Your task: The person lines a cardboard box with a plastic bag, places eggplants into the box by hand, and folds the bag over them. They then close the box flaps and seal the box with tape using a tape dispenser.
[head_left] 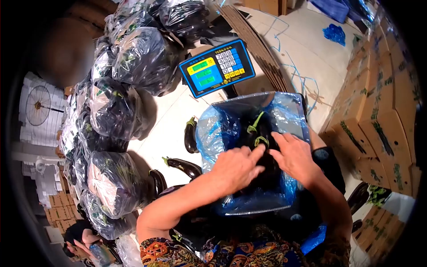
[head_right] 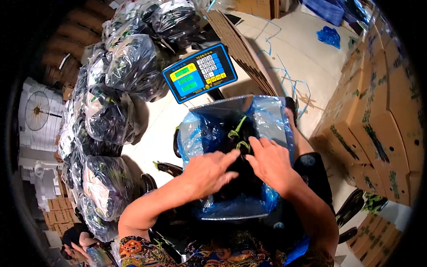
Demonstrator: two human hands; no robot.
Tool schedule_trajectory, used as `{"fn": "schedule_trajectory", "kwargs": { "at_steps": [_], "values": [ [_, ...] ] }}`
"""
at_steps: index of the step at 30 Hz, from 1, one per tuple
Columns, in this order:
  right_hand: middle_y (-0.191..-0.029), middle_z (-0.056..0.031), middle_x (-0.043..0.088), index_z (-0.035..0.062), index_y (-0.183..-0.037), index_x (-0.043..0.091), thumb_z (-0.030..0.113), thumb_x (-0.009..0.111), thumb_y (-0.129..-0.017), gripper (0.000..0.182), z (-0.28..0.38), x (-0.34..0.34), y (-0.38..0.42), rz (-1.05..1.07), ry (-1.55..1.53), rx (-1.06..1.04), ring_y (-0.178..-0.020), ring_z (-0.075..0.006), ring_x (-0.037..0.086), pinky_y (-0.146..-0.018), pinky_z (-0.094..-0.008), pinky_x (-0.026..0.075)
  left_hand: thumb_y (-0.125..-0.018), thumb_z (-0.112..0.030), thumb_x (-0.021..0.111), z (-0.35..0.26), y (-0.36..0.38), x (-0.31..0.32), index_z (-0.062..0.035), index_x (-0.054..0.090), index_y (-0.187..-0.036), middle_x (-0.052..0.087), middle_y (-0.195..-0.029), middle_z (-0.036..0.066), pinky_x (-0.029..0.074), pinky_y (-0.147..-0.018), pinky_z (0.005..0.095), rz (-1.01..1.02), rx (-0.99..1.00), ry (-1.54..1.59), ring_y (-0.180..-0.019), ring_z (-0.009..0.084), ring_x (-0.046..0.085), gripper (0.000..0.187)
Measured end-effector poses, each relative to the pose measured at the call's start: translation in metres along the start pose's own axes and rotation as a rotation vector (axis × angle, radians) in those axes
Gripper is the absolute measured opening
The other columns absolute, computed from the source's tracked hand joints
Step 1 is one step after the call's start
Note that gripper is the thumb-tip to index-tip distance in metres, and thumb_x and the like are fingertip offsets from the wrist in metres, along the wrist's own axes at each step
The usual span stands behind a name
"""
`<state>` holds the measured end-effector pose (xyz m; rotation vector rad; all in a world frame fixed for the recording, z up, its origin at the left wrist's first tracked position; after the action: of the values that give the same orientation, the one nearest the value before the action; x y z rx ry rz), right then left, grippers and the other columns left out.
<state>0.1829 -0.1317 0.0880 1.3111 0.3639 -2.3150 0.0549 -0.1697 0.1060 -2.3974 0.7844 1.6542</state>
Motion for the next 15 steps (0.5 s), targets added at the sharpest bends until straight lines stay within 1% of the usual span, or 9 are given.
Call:
{"fn": "schedule_trajectory", "kwargs": {
  "at_steps": [1, 4, 7, 10, 11, 14, 15],
  "values": [
    [-0.102, -0.0181, 0.063, 0.0046, -0.12, 0.056, 0.024, 0.064, -0.088, 0.039, -0.003, -0.005, 0.0, -0.009, 0.003, 0.01, -0.095, -0.0382, 0.061, -0.079, -0.0466, 0.05, -0.086, -0.032, 0.068, -0.003, 0.004, -0.001, -0.0092, 0.045, -0.132, 0.062, -0.088, 0.015, 0.052, -0.064, 0.0446, -0.005, 0.029, -0.002, -0.081, 0.0352, 0.064, 0.056],
    [-0.1, -0.0184, 0.063, 0.0036, -0.122, 0.057, 0.026, 0.066, -0.087, 0.043, -0.01, -0.01, -0.001, 0.04, -0.107, 0.086, -0.094, -0.0396, 0.06, -0.079, -0.0464, 0.049, -0.082, -0.029, 0.071, -0.007, 0.011, -0.001, -0.0048, 0.048, -0.131, 0.061, -0.09, 0.012, 0.052, -0.064, 0.0404, 0.01, 0.105, -0.036, -0.079, 0.0311, 0.063, 0.059],
    [-0.099, -0.0185, 0.063, 0.0033, -0.122, 0.058, 0.026, 0.067, -0.086, 0.043, -0.008, -0.01, 0.001, 0.037, -0.156, 0.059, -0.091, -0.0398, 0.061, -0.078, -0.0453, 0.05, -0.081, -0.03, 0.071, -0.01, 0.015, 0.007, -0.0046, 0.051, -0.13, 0.06, -0.09, 0.011, 0.052, -0.062, 0.0378, -0.011, 0.196, -0.071, -0.077, 0.0287, 0.061, 0.058],
    [-0.097, -0.0181, 0.063, 0.0027, -0.121, 0.059, 0.024, 0.069, -0.086, 0.043, -0.01, -0.008, 0.002, 0.028, -0.159, 0.039, -0.088, -0.0392, 0.061, -0.076, -0.0441, 0.05, -0.082, -0.028, 0.07, -0.01, 0.018, 0.011, -0.0047, 0.05, -0.131, 0.059, -0.089, 0.011, 0.052, -0.064, 0.0378, 0.028, 0.224, -0.05, -0.078, 0.028, 0.061, 0.058],
    [-0.097, -0.0185, 0.063, 0.0011, -0.12, 0.06, 0.02, 0.07, -0.084, 0.042, -0.01, -0.008, 0.001, 0.029, -0.154, 0.045, -0.088, -0.0383, 0.062, -0.077, -0.0426, 0.051, -0.082, -0.028, 0.069, -0.01, 0.019, 0.012, -0.0045, 0.05, -0.131, 0.059, -0.09, 0.011, 0.052, -0.064, 0.0377, 0.037, 0.235, -0.043, -0.078, 0.028, 0.061, 0.058],
    [-0.095, -0.0164, 0.064, 0.0003, -0.119, 0.061, 0.016, 0.073, -0.081, 0.043, -0.017, -0.008, -0.001, -0.017, -0.098, 0.047, -0.075, -0.0308, 0.063, -0.068, -0.0375, 0.05, -0.084, -0.028, 0.068, -0.007, 0.02, 0.012, -0.0039, 0.051, -0.131, 0.06, -0.092, 0.013, 0.052, -0.066, 0.0379, 0.076, 0.251, -0.024, -0.08, 0.0285, 0.061, 0.056],
    [-0.096, -0.0156, 0.065, 0.0008, -0.119, 0.061, 0.014, 0.073, -0.08, 0.042, -0.018, -0.01, -0.001, -0.022, -0.112, 0.067, -0.076, -0.0295, 0.063, -0.07, -0.0377, 0.05, -0.085, -0.028, 0.067, -0.005, 0.02, 0.012, -0.0037, 0.052, -0.131, 0.061, -0.093, 0.014, 0.052, -0.067, 0.0381, 0.096, 0.245, -0.014, -0.082, 0.029, 0.061, 0.054]
  ]
}}
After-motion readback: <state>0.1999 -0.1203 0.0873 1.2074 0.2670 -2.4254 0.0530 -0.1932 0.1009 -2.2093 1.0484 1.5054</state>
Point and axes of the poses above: each hand's wrist, its own y-axis away from the middle knuckle, its own x-axis out of the palm, z = x × y, the point moved 8 cm from there along -y, towards the middle knuckle
